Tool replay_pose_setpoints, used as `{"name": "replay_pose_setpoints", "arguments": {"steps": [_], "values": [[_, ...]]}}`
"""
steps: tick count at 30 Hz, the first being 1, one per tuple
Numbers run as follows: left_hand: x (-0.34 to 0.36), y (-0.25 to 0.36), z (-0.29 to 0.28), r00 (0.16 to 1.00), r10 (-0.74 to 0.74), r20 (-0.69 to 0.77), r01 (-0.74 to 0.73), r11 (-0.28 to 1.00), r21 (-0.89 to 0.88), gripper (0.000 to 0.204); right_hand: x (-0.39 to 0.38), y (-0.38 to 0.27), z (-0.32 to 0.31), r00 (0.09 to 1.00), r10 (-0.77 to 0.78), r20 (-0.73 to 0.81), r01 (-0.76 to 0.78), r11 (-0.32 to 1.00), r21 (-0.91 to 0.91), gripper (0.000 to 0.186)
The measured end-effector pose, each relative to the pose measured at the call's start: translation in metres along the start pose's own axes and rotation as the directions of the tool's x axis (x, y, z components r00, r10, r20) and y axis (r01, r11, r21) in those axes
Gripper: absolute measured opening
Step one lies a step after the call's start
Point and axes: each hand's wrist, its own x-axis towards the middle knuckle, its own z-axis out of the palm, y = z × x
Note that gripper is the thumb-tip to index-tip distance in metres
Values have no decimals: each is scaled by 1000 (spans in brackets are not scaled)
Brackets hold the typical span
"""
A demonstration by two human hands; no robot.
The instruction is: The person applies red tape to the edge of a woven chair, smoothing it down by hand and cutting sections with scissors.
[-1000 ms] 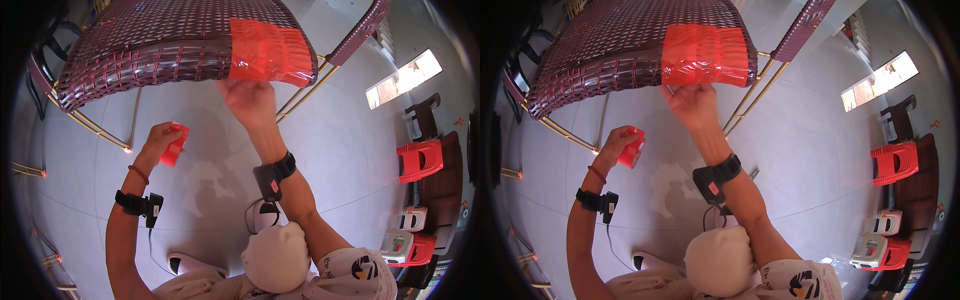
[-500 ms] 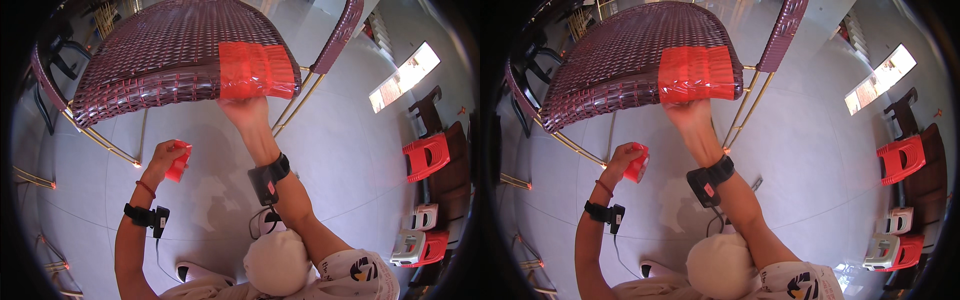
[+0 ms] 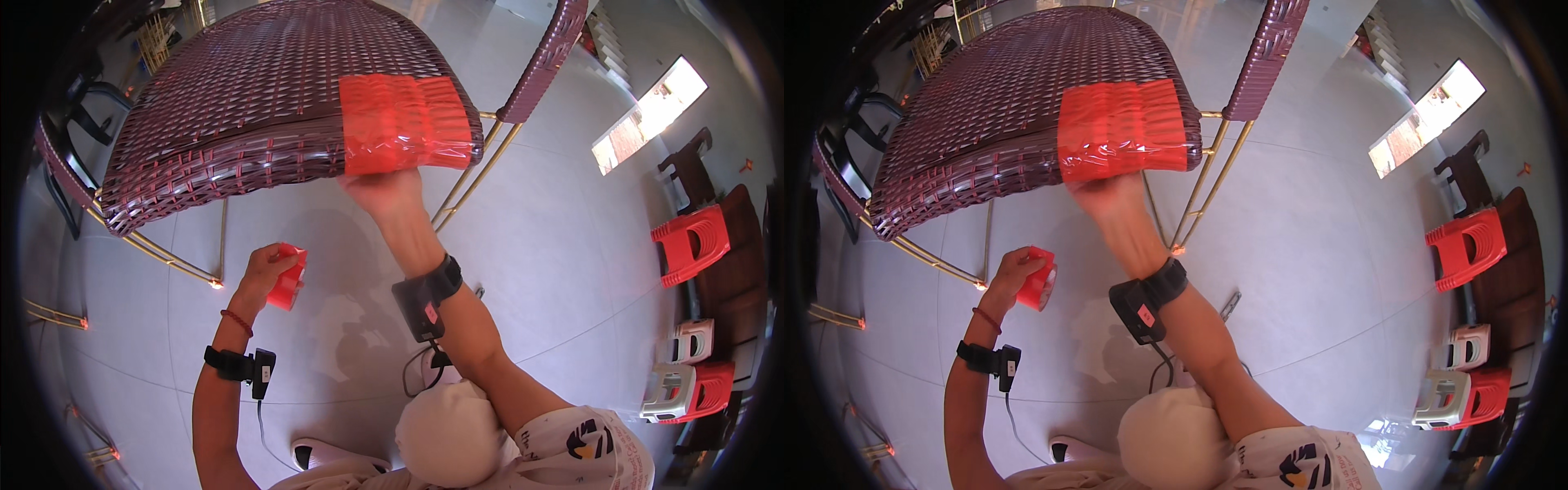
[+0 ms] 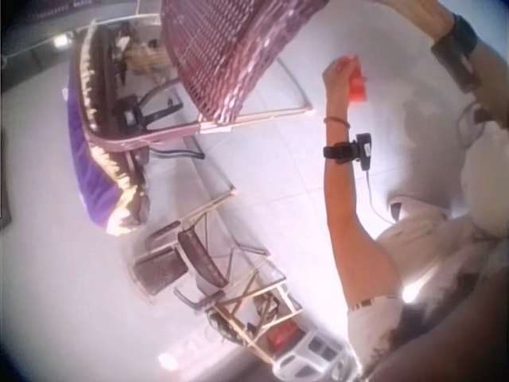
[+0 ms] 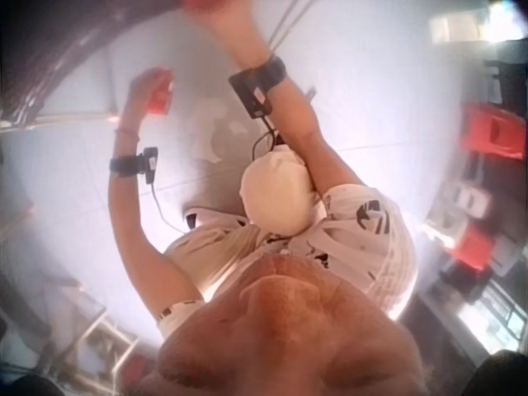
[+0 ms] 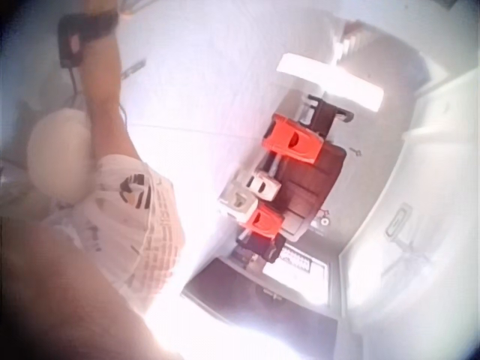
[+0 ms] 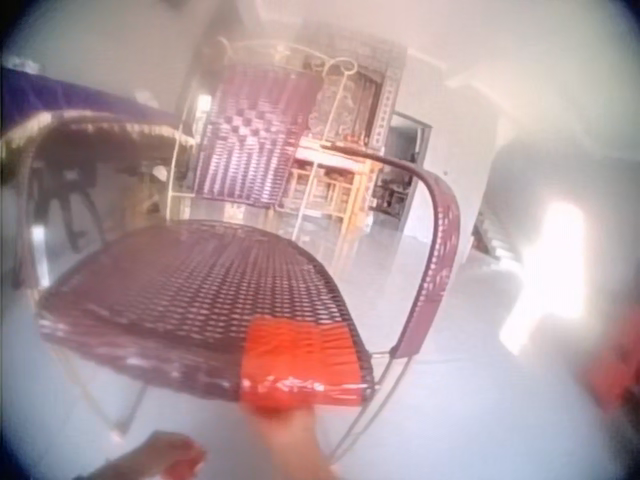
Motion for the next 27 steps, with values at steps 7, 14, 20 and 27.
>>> {"name": "replay_pose_setpoints", "arguments": {"steps": [7,14,20,27], "values": [[-1,-6,-8,998,-58,-4,57,998,-32,19,-45,-14,-1,954,64,-292,-281,526,-803,37],[0,2,1,998,-26,54,29,997,-65,12,-111,-30,38,898,-164,-407,-439,-320,-839,13],[2,-2,1,998,-43,44,47,995,-87,12,-95,-26,75,573,331,750,591,-800,-99,21],[12,-13,-3,985,-44,166,69,986,-150,17,-31,-3,67,559,551,620,407,-833,374,70]]}}
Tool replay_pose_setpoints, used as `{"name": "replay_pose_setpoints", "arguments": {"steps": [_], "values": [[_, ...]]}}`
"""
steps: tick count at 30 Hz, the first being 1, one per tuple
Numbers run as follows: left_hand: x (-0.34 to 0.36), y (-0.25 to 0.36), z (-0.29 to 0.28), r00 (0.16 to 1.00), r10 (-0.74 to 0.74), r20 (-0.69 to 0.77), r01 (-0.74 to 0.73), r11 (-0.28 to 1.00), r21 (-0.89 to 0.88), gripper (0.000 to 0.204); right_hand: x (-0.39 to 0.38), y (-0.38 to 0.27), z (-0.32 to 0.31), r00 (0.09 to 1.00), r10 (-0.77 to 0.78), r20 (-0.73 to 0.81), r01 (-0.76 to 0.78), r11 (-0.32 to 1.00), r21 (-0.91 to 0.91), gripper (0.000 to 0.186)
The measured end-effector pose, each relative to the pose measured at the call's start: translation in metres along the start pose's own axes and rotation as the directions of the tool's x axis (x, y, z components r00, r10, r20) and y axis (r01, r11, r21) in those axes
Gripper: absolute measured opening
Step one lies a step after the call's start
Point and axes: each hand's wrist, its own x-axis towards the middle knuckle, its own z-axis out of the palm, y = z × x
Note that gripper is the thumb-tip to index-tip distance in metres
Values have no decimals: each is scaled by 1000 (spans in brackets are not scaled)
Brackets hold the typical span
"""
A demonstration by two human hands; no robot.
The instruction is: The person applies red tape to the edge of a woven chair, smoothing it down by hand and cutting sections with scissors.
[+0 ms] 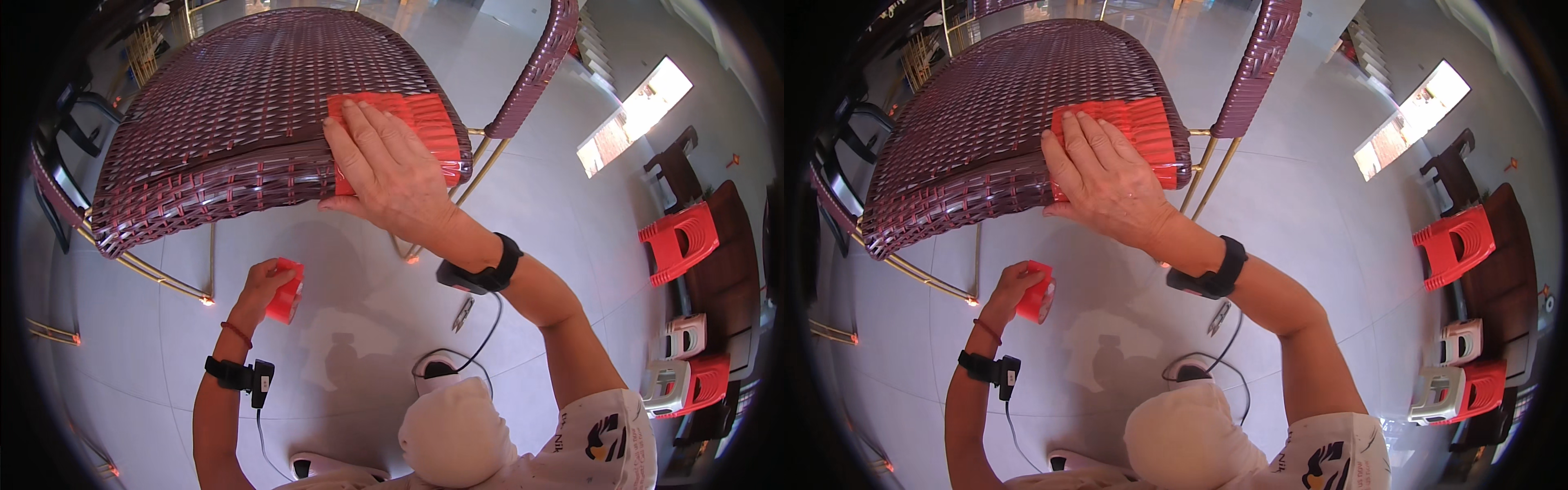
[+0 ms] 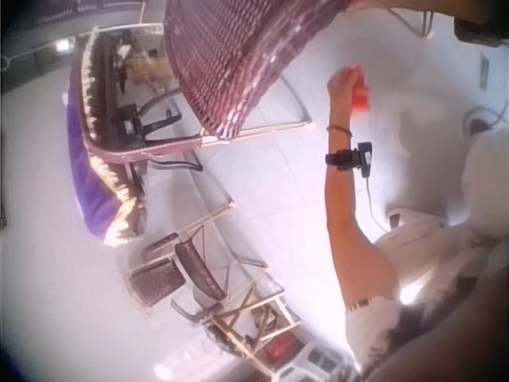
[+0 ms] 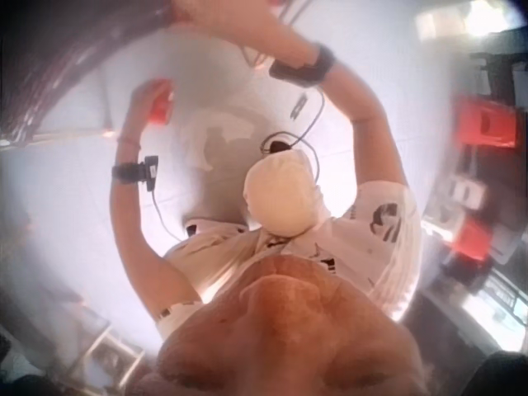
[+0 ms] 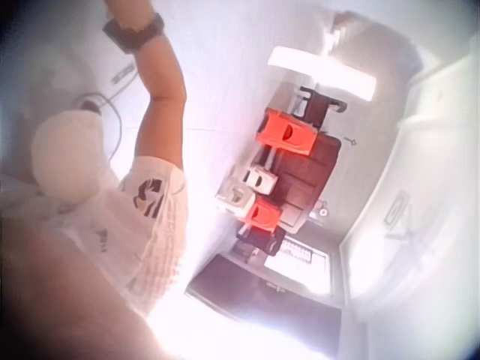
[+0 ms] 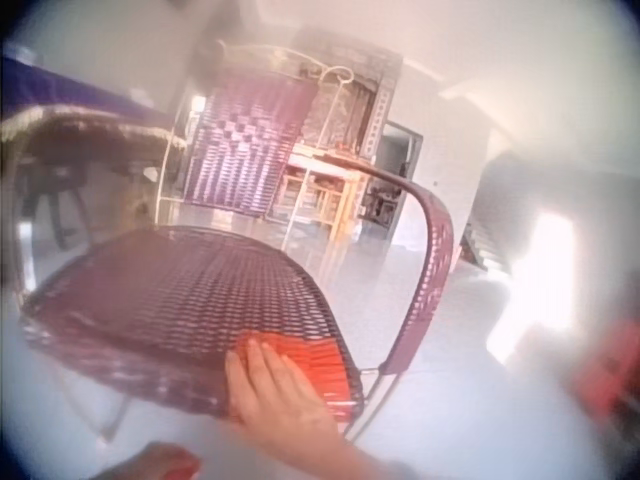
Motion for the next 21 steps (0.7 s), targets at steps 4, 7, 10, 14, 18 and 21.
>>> {"name": "replay_pose_setpoints", "arguments": {"steps": [4,7,10,14,18,21], "values": [[2,-3,1,993,41,-113,-29,994,106,16,-3,12,-11,992,-28,120,30,999,-17,80],[2,-4,-3,1000,14,17,-13,1000,-27,15,-10,26,-24,977,29,211,-2,992,-125,82],[2,4,9,997,79,-14,-80,997,-21,10,-14,38,-44,959,106,262,-58,981,-184,84],[8,4,5,998,65,-3,-65,996,-61,12,-11,34,-50,909,198,367,-103,959,-262,94],[-1,15,9,998,50,-32,-53,995,-90,11,8,14,-38,845,251,473,-171,964,-205,107],[8,12,13,993,116,34,-113,990,-78,13,17,9,-34,844,250,474,-199,967,-157,111]]}}
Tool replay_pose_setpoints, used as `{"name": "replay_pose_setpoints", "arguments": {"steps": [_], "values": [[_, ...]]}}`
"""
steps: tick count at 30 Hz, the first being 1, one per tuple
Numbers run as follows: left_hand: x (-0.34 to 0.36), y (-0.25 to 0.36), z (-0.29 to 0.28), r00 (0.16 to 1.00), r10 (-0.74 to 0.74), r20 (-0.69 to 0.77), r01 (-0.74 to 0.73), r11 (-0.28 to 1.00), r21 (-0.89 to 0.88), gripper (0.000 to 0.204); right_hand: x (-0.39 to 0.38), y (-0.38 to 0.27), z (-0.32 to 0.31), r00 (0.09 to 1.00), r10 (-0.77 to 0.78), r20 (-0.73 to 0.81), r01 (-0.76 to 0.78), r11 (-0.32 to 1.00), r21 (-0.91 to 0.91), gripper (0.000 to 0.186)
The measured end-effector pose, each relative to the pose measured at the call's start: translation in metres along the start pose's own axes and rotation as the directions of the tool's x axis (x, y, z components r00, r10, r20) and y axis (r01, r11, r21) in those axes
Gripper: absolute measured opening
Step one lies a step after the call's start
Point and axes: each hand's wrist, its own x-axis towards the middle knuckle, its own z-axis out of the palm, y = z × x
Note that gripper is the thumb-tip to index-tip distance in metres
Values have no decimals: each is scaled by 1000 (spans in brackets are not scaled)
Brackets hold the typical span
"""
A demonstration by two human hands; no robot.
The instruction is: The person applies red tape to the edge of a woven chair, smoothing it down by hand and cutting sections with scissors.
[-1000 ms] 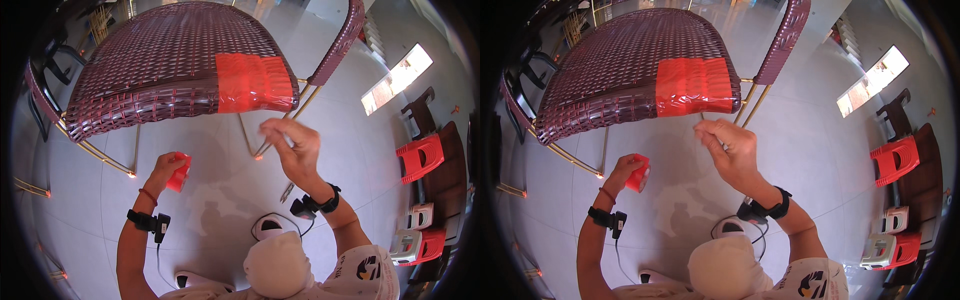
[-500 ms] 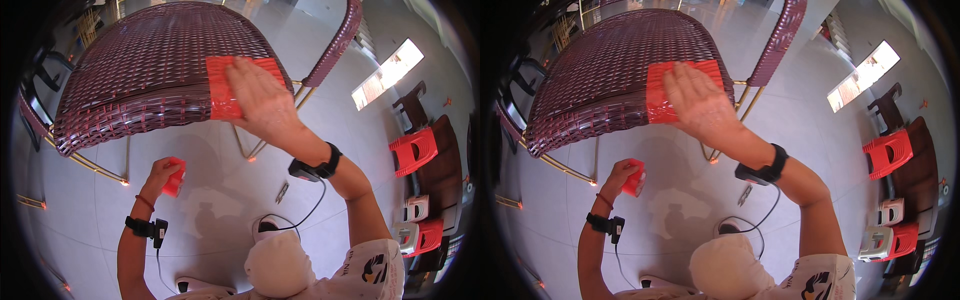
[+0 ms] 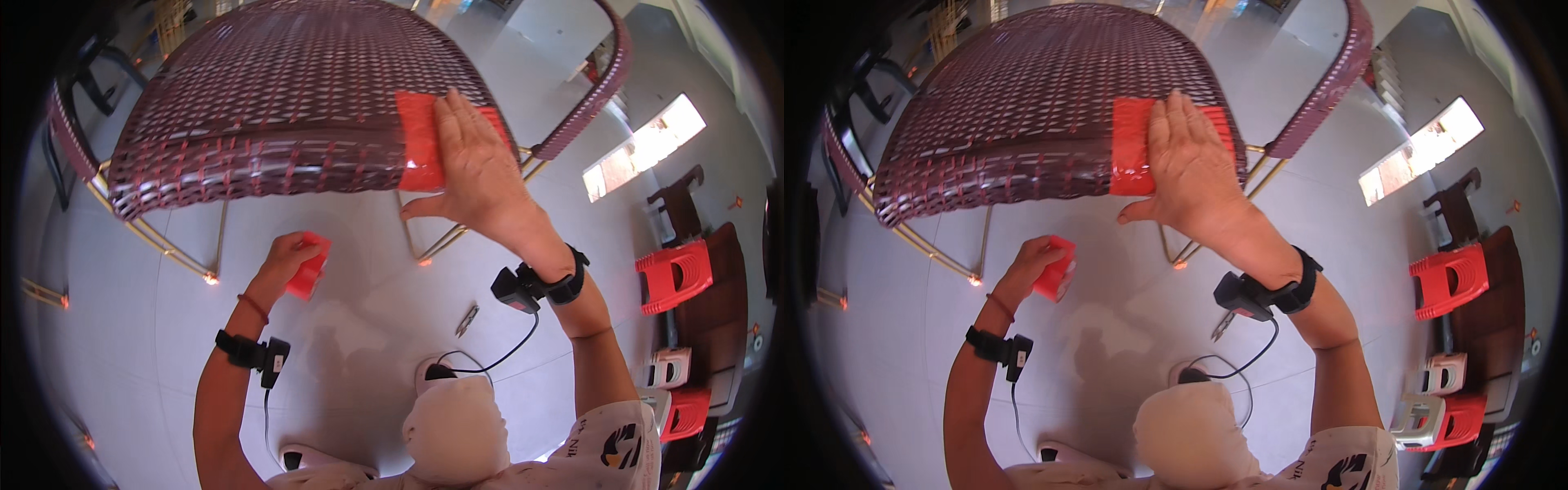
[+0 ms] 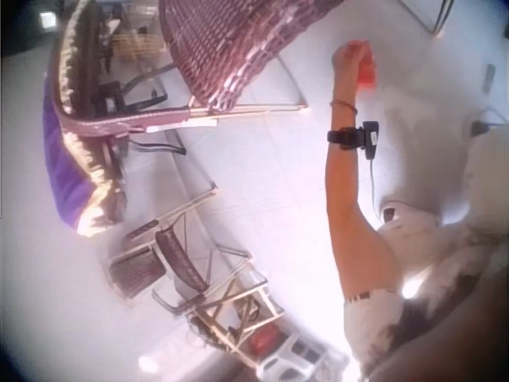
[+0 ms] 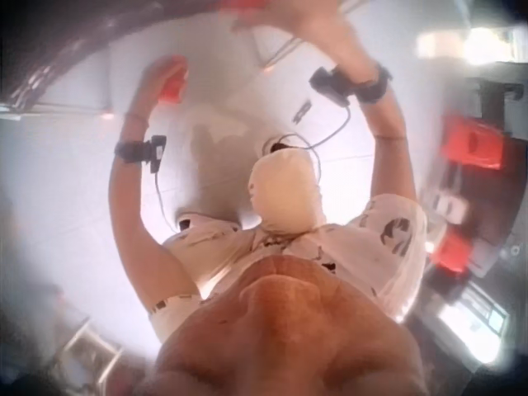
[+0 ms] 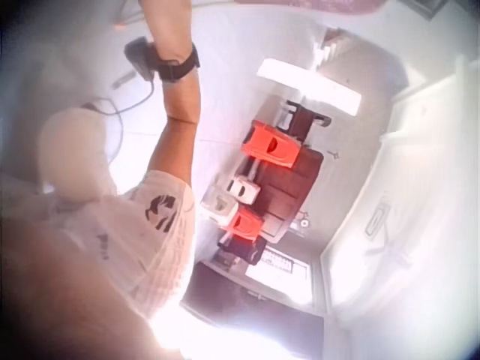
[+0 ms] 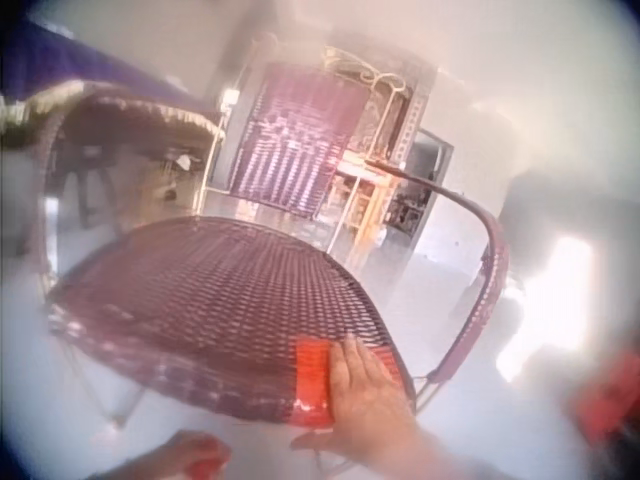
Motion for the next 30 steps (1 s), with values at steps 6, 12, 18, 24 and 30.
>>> {"name": "replay_pose_setpoints", "arguments": {"steps": [6,12,18,24,30], "values": [[-12,21,28,997,82,7,-82,984,158,19,9,-1,12,990,-106,-92,121,978,170,106],[-31,23,56,997,80,-22,-78,995,59,25,-5,-30,10,857,-390,-336,511,718,472,60],[-44,40,81,997,83,-11,-83,996,-20,37,-63,-54,59,979,85,-186,87,651,755,25],[-48,38,91,980,189,57,-187,982,-37,27,-66,-56,63,966,258,30,-161,506,848,14],[-64,53,100,975,106,194,-101,994,-36,34,-69,-52,62,941,113,-320,132,747,651,12]]}}
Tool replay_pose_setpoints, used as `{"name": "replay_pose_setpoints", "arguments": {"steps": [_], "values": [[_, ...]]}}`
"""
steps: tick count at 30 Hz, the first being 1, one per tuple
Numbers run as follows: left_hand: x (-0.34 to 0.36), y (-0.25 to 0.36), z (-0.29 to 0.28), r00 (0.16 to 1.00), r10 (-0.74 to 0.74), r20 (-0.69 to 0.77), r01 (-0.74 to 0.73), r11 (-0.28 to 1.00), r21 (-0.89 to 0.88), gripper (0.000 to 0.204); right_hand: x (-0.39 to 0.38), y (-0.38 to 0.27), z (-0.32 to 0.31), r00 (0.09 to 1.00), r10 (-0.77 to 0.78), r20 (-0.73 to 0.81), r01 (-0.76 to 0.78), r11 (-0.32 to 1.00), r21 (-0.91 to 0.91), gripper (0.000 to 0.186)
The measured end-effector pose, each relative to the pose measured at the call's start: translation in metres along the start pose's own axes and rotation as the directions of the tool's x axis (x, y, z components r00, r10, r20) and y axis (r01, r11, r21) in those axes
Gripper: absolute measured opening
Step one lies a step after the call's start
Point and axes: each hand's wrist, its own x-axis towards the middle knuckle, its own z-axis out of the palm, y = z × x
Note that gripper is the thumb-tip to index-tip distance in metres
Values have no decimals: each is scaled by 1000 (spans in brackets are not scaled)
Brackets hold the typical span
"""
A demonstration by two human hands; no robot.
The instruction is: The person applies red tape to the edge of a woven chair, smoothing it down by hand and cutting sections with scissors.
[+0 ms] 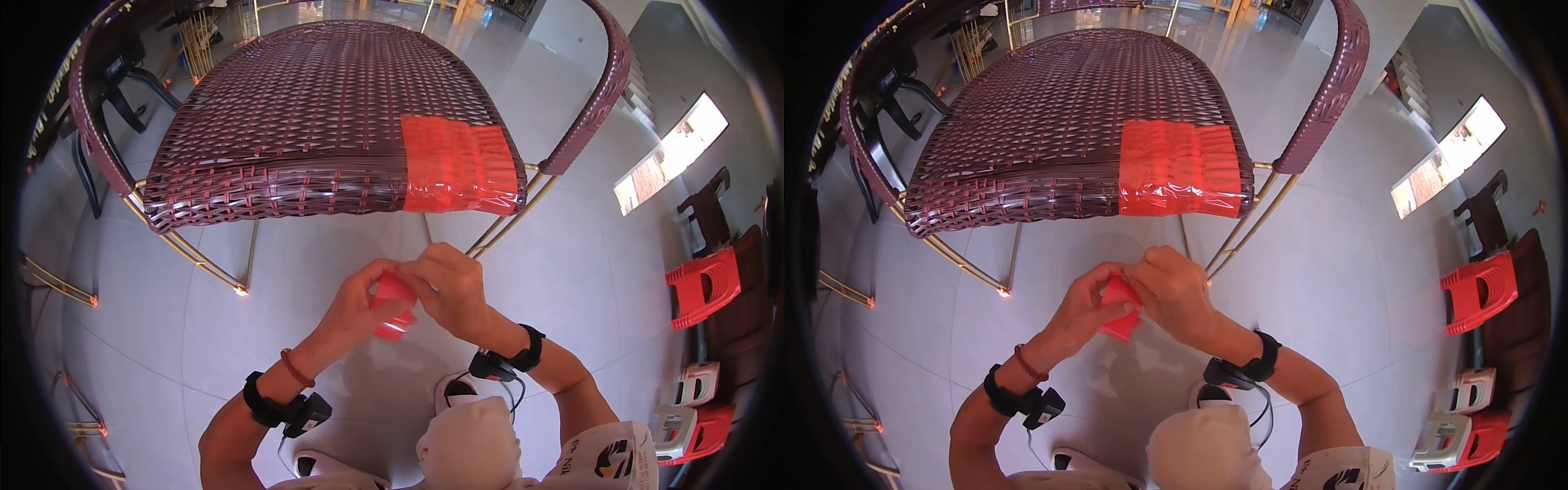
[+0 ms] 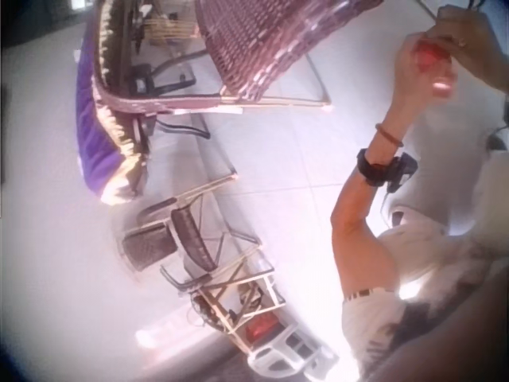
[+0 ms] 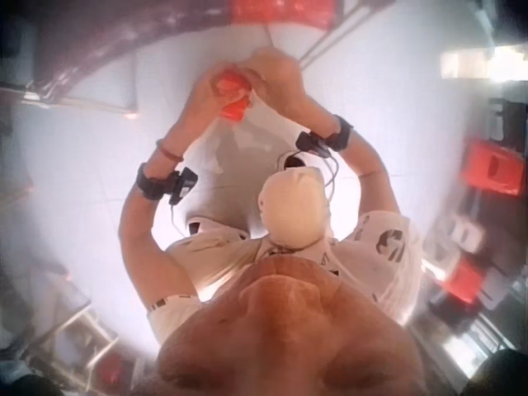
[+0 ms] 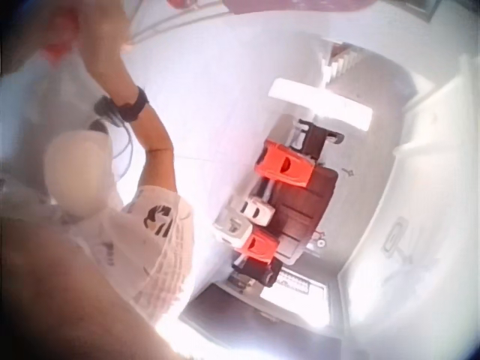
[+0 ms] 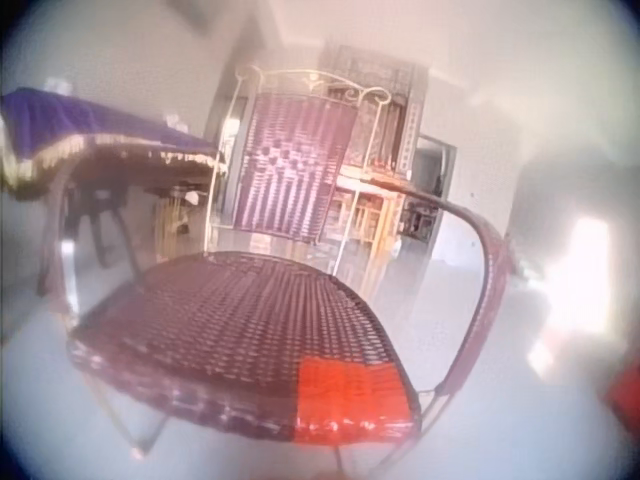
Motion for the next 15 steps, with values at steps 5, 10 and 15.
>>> {"name": "replay_pose_setpoints", "arguments": {"steps": [5,10,15], "values": [[-6,-2,2,996,79,28,-81,996,48,53,-1,-8,-11,987,-161,13,161,980,-119,19],[-16,7,2,999,-16,36,13,997,80,70,-1,-16,-21,980,-185,75,190,979,-75,19],[-10,-10,3,996,41,-85,-21,974,224,64,15,-23,-34,996,-62,62,59,997,56,15]]}}
